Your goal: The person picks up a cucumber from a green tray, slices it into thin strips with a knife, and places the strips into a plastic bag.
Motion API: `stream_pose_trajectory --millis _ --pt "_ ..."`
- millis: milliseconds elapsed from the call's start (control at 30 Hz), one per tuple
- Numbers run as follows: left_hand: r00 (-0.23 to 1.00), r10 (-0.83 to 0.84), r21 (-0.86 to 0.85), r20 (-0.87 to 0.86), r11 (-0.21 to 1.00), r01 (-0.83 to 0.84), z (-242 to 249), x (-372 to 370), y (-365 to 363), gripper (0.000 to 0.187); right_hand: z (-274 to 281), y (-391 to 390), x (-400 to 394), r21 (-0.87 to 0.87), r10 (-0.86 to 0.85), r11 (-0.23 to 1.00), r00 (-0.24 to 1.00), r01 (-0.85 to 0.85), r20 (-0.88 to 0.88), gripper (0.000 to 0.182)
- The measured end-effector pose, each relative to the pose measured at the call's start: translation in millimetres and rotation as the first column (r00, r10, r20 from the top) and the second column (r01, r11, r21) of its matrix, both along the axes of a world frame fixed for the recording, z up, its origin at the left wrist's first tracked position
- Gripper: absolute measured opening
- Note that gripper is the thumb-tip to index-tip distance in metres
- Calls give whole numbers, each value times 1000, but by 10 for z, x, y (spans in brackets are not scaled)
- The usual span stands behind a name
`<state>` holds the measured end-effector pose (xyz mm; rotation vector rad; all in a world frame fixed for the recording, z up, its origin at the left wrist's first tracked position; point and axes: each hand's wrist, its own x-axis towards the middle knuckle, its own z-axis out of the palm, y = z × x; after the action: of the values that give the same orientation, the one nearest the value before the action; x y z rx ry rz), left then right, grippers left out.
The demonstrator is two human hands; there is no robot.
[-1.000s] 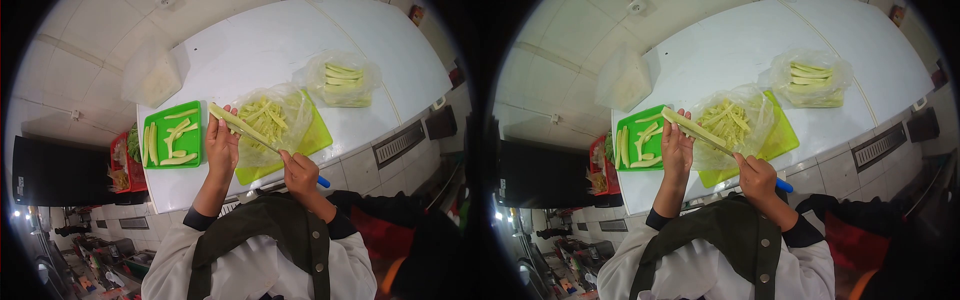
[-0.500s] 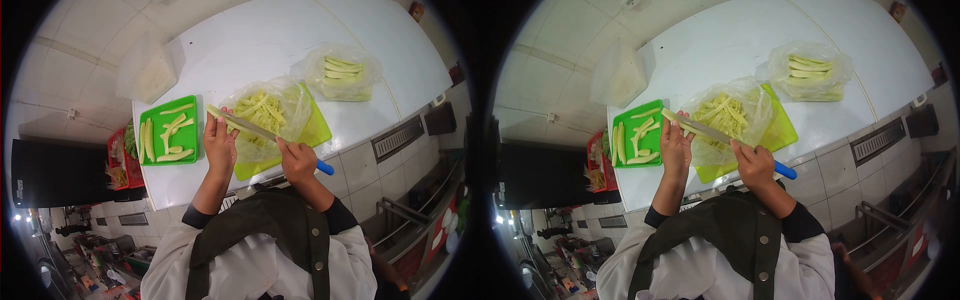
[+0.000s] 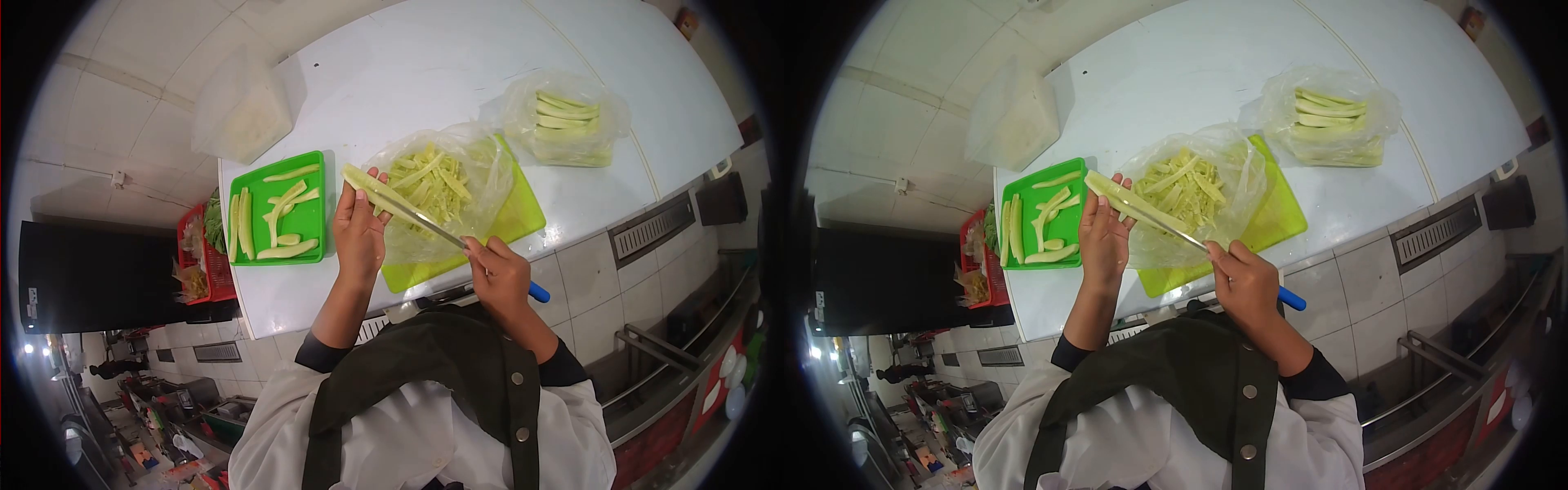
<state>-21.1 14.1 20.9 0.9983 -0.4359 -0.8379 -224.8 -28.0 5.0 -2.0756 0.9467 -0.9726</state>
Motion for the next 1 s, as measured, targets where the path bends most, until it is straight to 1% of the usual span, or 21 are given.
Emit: stream_pose_trajectory --millis 67,167,267,367,467,567,667,1000 --pt "1000 -14 -3 3 1000 14 6 -7 -3 45 -31 8 17 -4 16 1000 1000 -16 0 19" --pt "999 -32 17 5 999 32 4 9 25 45 -135 -49 28 -105 -92 990 995 89 -24 21" --pt "999 -41 21 -5 999 41 6 42 54 44 -73 -86 -4 3 -162 987 987 162 1 20" --pt "999 -49 18 -1 999 49 -19 48 69 42 -55 -22 -29 29 -25 999 998 23 64 23" --pt "997 -73 16 14 997 72 -16 36 46 40 -16 38 4 118 -20 993 998 13 61 22" --pt "994 -104 -1 29 995 104 0 34 64 40 4 38 12 153 16 988 992 -36 125 22" --pt "989 -136 2 57 991 136 36 25 62 39 40 25 -12 165 38 985 998 -44 39 22" --pt "979 -179 47 97 983 175 54 45 71 38 54 -24 -25 91 19 996 1000 -20 12 21"
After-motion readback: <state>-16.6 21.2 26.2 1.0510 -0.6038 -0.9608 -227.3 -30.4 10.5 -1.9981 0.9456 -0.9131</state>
